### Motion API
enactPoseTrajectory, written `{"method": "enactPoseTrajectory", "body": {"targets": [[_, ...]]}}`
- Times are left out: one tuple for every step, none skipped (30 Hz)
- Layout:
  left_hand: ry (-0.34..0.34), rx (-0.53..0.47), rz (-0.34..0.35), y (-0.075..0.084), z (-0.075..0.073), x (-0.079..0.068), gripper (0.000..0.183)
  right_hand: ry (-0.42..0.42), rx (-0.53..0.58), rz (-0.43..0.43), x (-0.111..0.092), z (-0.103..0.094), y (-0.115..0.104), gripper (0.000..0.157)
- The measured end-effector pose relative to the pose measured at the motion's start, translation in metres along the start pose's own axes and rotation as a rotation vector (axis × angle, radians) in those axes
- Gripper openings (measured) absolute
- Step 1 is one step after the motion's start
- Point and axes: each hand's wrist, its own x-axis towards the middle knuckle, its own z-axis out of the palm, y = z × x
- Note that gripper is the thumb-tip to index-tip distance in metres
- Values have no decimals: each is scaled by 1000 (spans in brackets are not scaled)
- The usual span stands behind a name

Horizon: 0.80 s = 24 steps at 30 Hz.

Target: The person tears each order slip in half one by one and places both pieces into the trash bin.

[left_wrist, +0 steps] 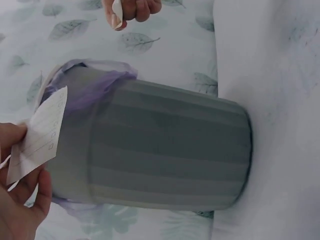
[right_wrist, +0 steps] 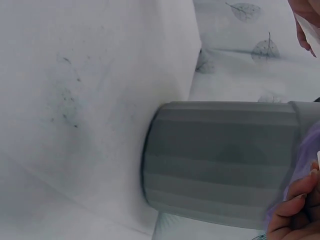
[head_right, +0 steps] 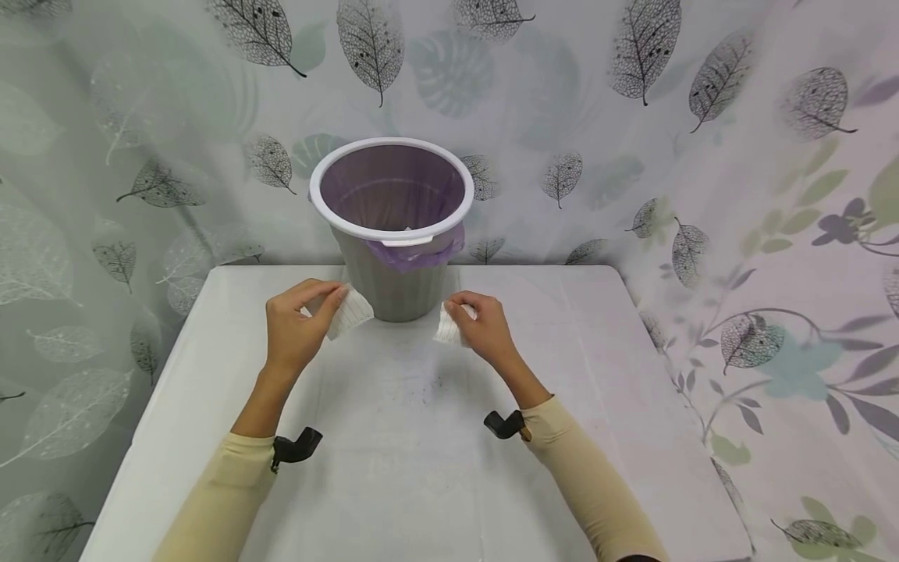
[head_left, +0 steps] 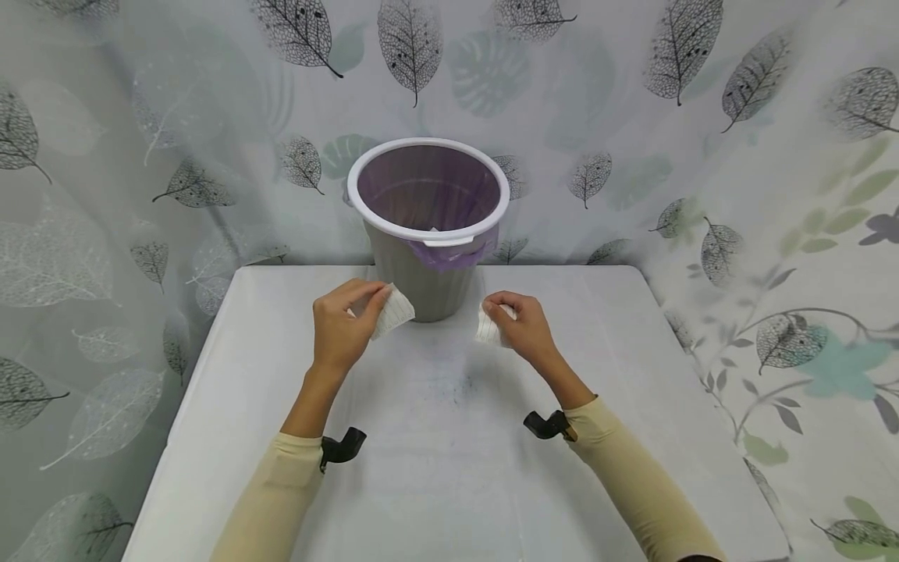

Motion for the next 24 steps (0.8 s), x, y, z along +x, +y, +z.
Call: {"method": "enactPoseTrajectory", "body": {"targets": [[5,-2,1,1,-1,2,8,4,5,-6,1,-2,-8,16],[11,-3,5,2,-2,4,8,10,6,-15,2,-4,-15,15],[17,-3,7,3,-3,7,7,18,8,-25,4,-7,-21,15],[24,-7,11,4,-4,9,7,28,10,-35,6,-9,-25,14],[31,-4,16,4,-5,12,7,37,10,-50,9,-12,-28,14],[39,-5,22,5,-6,15,7,46,9,-63,11,-14,-31,13],[47,-6,28,6,-7,18,7,55,4,-79,14,-17,-35,13],[53,-7,37,7,-9,20,7,64,-1,-94,17,-19,-38,13],[56,-9,44,7,-10,23,7,68,2,-105,20,-22,-41,13],[58,-12,52,8,-11,26,7,69,6,-116,22,-24,-45,13],[57,-9,61,9,-12,30,7,71,5,-127,25,-26,-48,13],[56,-9,71,11,-12,33,7,70,11,-134,28,-28,-52,13],[52,-6,80,12,-13,36,7,69,12,-139,30,-30,-55,13],[47,-5,88,13,-14,40,7,67,13,-144,33,-31,-58,13],[43,-2,97,15,-15,43,7,62,16,-147,35,-32,-60,13],[38,-1,103,17,-15,47,7,60,11,-153,38,-34,-62,13],[31,4,112,18,-16,50,6,58,0,-161,40,-35,-63,13],[25,9,120,19,-16,53,6,55,-2,-168,44,-36,-62,13],[17,11,128,20,-17,56,7,56,-11,-178,48,-38,-60,13],[10,14,137,21,-17,59,7,56,-12,-189,52,-39,-57,12],[4,16,147,23,-17,63,7,57,-15,-199,56,-40,-55,12],[-2,19,158,24,-18,66,7,60,-23,-215,60,-42,-53,11],[-8,28,172,24,-18,70,8,61,-30,-231,65,-43,-51,11],[-12,32,185,26,-18,74,8,63,-36,-248,69,-44,-49,10]]}}
